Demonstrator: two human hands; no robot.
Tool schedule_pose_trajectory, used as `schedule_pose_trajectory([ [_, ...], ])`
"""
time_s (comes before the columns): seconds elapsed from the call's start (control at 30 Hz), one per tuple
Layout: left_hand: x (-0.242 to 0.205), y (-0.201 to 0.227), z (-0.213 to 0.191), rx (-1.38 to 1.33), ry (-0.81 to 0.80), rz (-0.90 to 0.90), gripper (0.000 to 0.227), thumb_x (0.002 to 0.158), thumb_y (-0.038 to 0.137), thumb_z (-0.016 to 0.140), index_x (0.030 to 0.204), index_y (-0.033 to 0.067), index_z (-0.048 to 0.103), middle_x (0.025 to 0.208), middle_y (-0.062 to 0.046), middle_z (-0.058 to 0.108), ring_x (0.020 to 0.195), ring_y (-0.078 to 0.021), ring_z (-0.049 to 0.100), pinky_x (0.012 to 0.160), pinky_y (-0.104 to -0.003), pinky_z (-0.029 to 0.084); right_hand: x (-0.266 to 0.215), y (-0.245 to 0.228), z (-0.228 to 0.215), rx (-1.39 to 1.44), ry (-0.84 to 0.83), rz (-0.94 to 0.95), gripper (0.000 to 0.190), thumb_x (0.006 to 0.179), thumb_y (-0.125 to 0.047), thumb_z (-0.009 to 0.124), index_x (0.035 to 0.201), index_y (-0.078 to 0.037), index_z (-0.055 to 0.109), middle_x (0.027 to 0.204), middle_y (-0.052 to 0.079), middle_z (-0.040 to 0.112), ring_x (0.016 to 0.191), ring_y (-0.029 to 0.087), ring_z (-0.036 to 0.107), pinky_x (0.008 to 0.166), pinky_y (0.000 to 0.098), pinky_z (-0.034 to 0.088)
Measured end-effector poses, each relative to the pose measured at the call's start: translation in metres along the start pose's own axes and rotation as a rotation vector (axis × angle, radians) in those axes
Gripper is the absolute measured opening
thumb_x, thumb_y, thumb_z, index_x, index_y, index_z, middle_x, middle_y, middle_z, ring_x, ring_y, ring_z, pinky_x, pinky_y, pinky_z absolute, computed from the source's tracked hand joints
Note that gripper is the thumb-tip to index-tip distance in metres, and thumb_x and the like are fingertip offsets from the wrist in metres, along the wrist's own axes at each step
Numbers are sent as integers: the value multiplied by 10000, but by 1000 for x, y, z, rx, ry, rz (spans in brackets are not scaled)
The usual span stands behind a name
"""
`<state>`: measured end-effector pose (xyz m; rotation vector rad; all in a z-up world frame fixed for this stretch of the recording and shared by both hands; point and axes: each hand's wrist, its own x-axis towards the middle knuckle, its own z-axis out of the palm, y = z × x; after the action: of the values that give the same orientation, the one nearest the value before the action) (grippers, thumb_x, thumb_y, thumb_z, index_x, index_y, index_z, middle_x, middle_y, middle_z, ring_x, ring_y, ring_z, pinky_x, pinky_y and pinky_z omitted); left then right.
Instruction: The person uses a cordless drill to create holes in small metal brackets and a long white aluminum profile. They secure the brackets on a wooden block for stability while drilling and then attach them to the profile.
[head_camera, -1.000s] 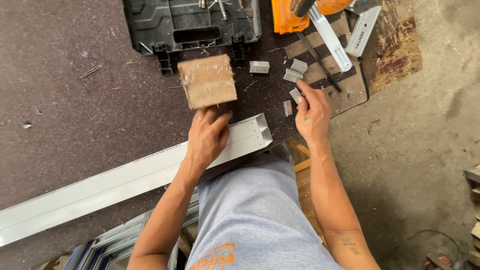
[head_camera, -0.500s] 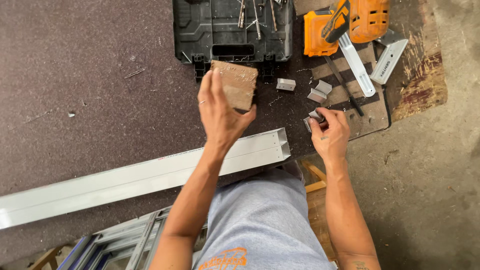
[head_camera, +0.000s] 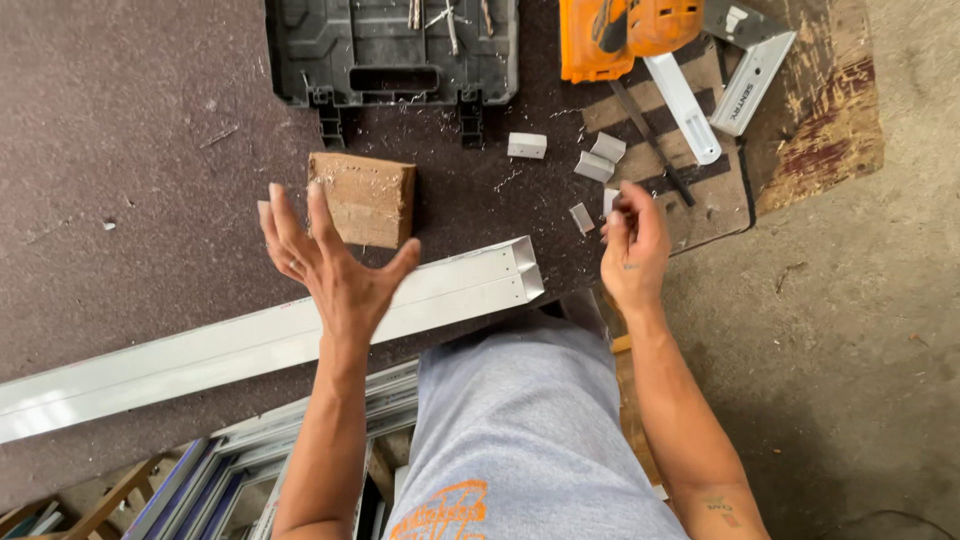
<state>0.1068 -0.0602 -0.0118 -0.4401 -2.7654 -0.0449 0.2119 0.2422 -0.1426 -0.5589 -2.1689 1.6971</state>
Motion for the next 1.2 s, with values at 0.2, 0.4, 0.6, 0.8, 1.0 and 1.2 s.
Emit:
schedule_pose_trajectory([
  [0.2, 33, 63, 15, -773, -754, 406, 701, 801, 112, 821, 1433, 51, 524, 1352, -170, 586, 1226, -355, 601, 1020, -398, 513, -37, -34, 27, 195, -187, 335, 189, 985, -55, 672, 1160, -8, 618, 945, 53, 693, 743, 62, 620, 627, 241, 530],
  [0.4, 82, 101, 54, -396, -1231, 862, 681, 629, 100, 857, 1263, 79, 609, 1154, -153, 578, 1080, -339, 628, 904, -428, 519, -50, -38, 57, 128, -198, 360, 116, 958, -67, 695, 1034, 15, 664, 828, 40, 709, 744, 52, 613, 656, 237, 518],
  [0.6, 81, 84, 95, -518, -1245, 1001, 564, 683, 162, 860, 1219, 130, 687, 1121, -144, 613, 970, -377, 667, 819, -472, 532, -59, -47, 71, 37, -90, 368, 102, 1001, -68, 650, 1070, 8, 649, 796, 44, 702, 704, 59, 609, 635, 233, 505],
  [0.8, 77, 89, 102, -507, -1163, 1161, 553, 653, 213, 896, 1166, 108, 715, 1138, -118, 625, 1059, -353, 644, 837, -442, 543, -83, -62, 79, 263, 34, 551, 114, 1024, -30, 598, 1132, 1, 579, 860, 97, 674, 591, 86, 584, 531, 243, 483],
  [1.0, 83, 97, 102, -446, -1139, 1268, 536, 615, 270, 932, 1078, 85, 736, 1154, -110, 619, 1126, -336, 603, 875, -415, 537, -101, -59, 83, 448, 233, 485, 257, 971, 40, 583, 1219, 6, 522, 1149, 122, 706, 783, 74, 644, 656, 245, 545],
  [1.2, 87, 111, 89, -334, -1043, 1493, 482, 650, 297, 909, 1070, 124, 745, 1168, -55, 620, 1177, -302, 577, 883, -400, 526, -85, -47, 54, 428, 343, 457, 256, 963, 33, 625, 1206, 2, 551, 1162, 136, 713, 744, 94, 626, 636, 238, 488],
])
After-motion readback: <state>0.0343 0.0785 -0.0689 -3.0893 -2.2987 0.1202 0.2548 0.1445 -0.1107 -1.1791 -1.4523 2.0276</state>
